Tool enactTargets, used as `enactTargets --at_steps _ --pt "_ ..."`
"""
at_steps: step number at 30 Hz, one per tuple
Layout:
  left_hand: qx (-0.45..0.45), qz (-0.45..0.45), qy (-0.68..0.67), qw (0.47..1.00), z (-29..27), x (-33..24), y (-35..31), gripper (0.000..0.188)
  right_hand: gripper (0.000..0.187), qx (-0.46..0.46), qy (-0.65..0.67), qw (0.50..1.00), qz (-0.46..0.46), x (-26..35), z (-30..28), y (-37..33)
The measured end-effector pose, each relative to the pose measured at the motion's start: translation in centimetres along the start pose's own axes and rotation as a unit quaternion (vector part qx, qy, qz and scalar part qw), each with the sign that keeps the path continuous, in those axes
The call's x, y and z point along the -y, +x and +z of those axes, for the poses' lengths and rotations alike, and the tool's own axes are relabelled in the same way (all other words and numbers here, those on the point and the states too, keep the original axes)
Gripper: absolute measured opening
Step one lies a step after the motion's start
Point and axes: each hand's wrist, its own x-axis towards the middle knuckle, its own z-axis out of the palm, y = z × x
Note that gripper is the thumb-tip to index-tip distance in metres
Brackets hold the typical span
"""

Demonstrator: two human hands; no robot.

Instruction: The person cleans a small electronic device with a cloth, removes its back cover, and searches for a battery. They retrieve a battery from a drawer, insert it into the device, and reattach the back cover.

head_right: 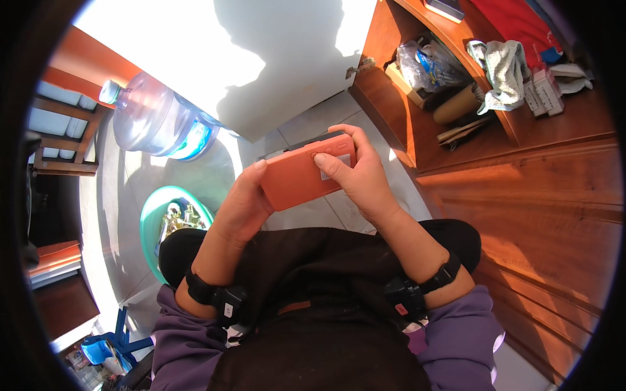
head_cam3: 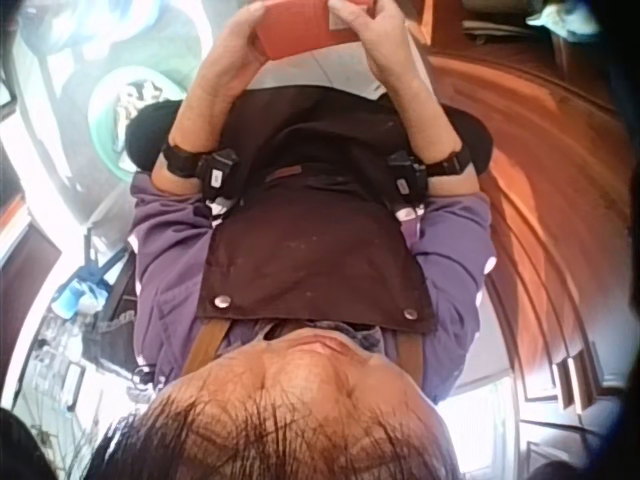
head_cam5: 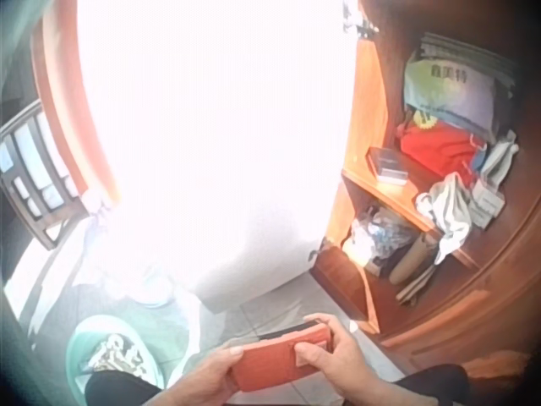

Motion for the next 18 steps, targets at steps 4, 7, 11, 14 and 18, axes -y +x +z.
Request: enactTargets --at_steps 4,7,11,14,18 --pt "0.006 0.028 0.013 1.0 -0.21 0.13 0.14 0.046 0.04 0.005 0.065 0.998 0.02 -0.09 -0.24 0.06" --pt "-0.005 0.013 -0.01 1.0 -0.34 0.04 0.21 0.045 0.036 0.008 0.081 0.996 0.019 -0.08 -0.22 -0.01" --pt "-0.011 0.015 -0.023 1.0 -0.35 -0.06 0.18 0.045 0.033 0.01 0.083 0.996 0.012 -0.11 -0.12 -0.06" --pt "-0.021 0.02 -0.021 0.999 -0.14 0.02 0.09 0.044 0.034 0.009 0.068 0.998 0.008 -0.19 -0.13 -0.07" --pt "-0.027 0.015 -0.004 1.0 0.05 0.02 0.02 0.044 0.035 0.0 0.052 0.999 0.006 -0.35 -0.19 -0.08"
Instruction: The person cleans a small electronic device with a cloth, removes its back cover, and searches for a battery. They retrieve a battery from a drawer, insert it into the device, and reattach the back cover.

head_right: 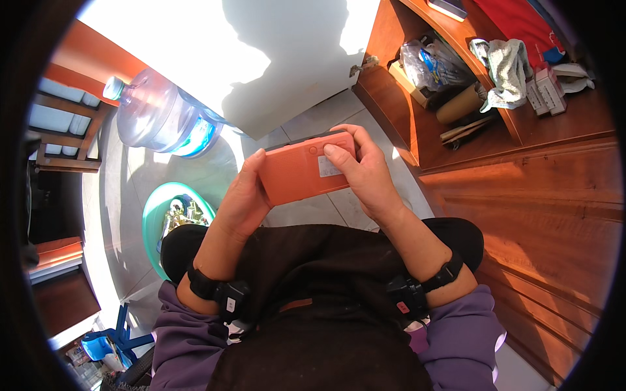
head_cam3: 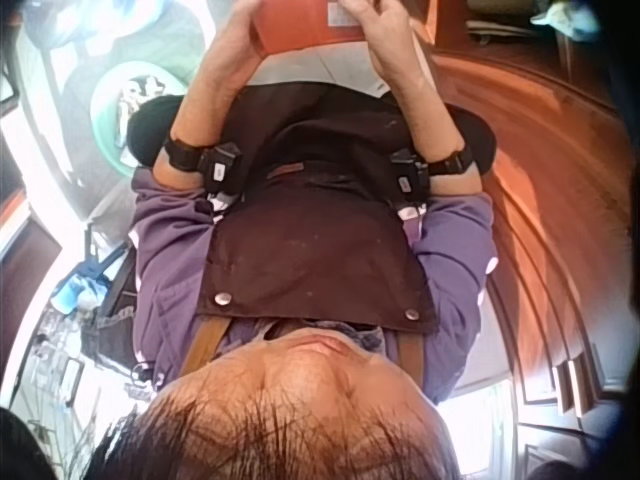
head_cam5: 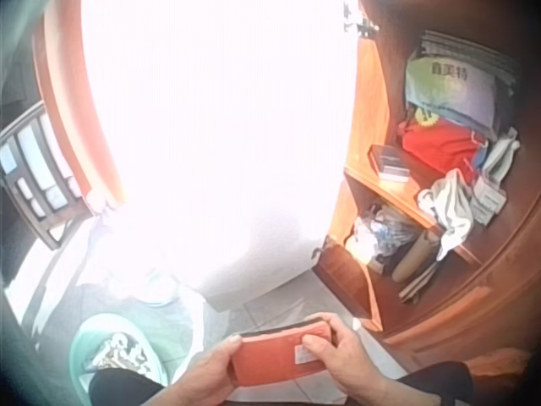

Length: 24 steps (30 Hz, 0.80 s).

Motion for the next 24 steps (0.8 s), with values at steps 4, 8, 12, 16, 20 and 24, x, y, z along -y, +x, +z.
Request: enactTargets --at_steps 4,8,12,16,20,24 --pt "0.004 -0.002 0.005 1.0 0.05 0.05 -0.01 0.043 0.035 -0.006 -0.003 1.0 0.002 -0.17 -0.02 0.0" --pt "0.001 -0.006 0.012 1.0 -0.04 0.16 -0.03 0.045 0.034 -0.009 -0.005 1.0 0.002 -0.34 -0.01 0.03" --pt "0.0 -0.009 0.024 1.0 -0.13 0.14 -0.1 0.05 0.034 -0.012 -0.011 1.0 -0.001 -0.47 -0.02 0.04" --pt "0.003 -0.007 0.019 1.0 0.02 0.13 -0.2 0.049 0.035 -0.016 -0.006 1.0 0.003 -0.46 0.09 -0.04" --pt "-0.007 -0.008 0.0 1.0 0.1 0.15 -0.12 0.045 0.03 -0.014 0.005 1.0 0.007 -0.25 0.17 -0.07" --pt "0.006 -0.012 -0.022 1.0 -0.25 0.03 0.22 0.048 0.032 0.002 0.069 0.997 0.029 0.19 -0.03 0.1"
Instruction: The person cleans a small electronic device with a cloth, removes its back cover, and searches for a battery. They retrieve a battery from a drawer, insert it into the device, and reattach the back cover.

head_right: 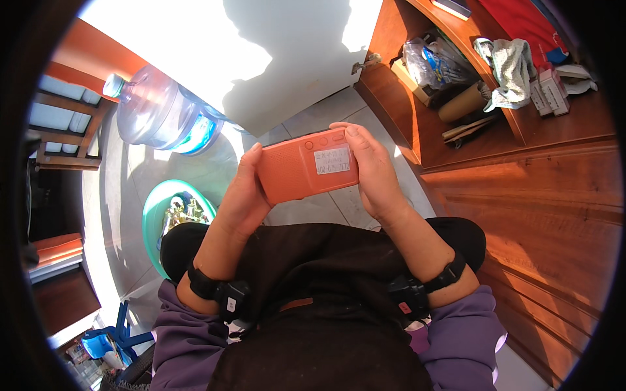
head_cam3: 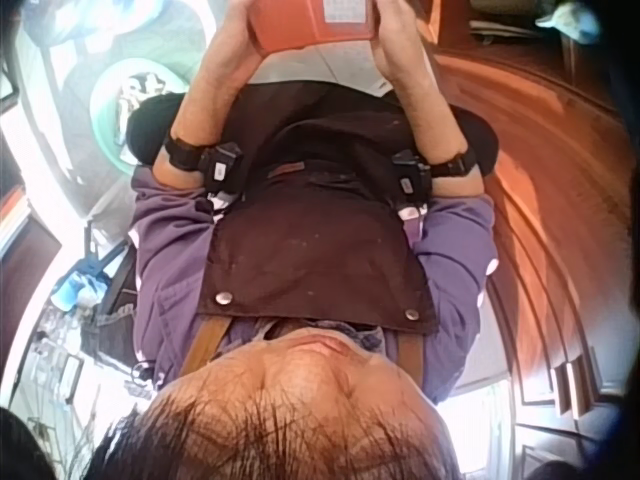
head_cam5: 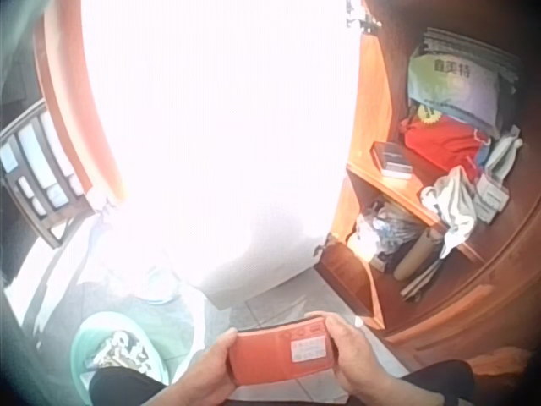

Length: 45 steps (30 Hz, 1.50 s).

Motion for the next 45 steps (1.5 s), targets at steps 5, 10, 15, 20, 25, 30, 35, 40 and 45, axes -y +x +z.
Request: enactTargets --at_steps 5,10,15,20,25,30,35,40,45 --pt "-0.025 0.003 -0.022 0.999 -0.24 0.18 0.21 0.049 0.035 0.012 -0.002 1.0 -0.002 0.34 -0.03 -0.03" --pt "-0.025 -0.002 -0.025 0.999 -0.22 0.3 0.31 0.048 0.033 0.004 -0.078 0.997 -0.017 0.03 0.18 -0.27" --pt "-0.02 0.005 -0.01 1.0 -0.11 0.29 0.16 0.048 0.036 0.0 -0.07 0.997 -0.015 -0.4 0.11 -0.26" --pt "-0.015 0.008 0.002 1.0 -0.02 0.36 -0.01 0.048 0.034 -0.005 -0.077 0.997 -0.026 -0.64 0.04 -0.24" --pt "-0.013 0.009 -0.001 1.0 -0.17 0.49 0.11 0.048 0.03 -0.011 -0.071 0.997 -0.024 -0.57 0.08 -0.28" --pt "-0.017 0.012 0.002 1.0 -0.37 0.51 0.14 0.049 0.027 -0.001 -0.035 0.999 -0.023 -0.45 0.06 -0.26" --pt "-0.023 0.009 0.005 1.0 -0.31 0.44 0.05 0.049 0.027 0.006 -0.049 0.998 -0.034 -0.29 -0.1 -0.17" --pt "-0.015 0.007 0.01 1.0 -0.29 0.38 -0.1 0.048 0.026 0.012 -0.028 0.999 -0.036 -0.22 -0.13 -0.37" --pt "-0.021 0.002 -0.005 1.0 -0.2 0.51 0.01 0.048 0.026 0.008 -0.05 0.998 -0.025 -0.04 0.03 -0.5"
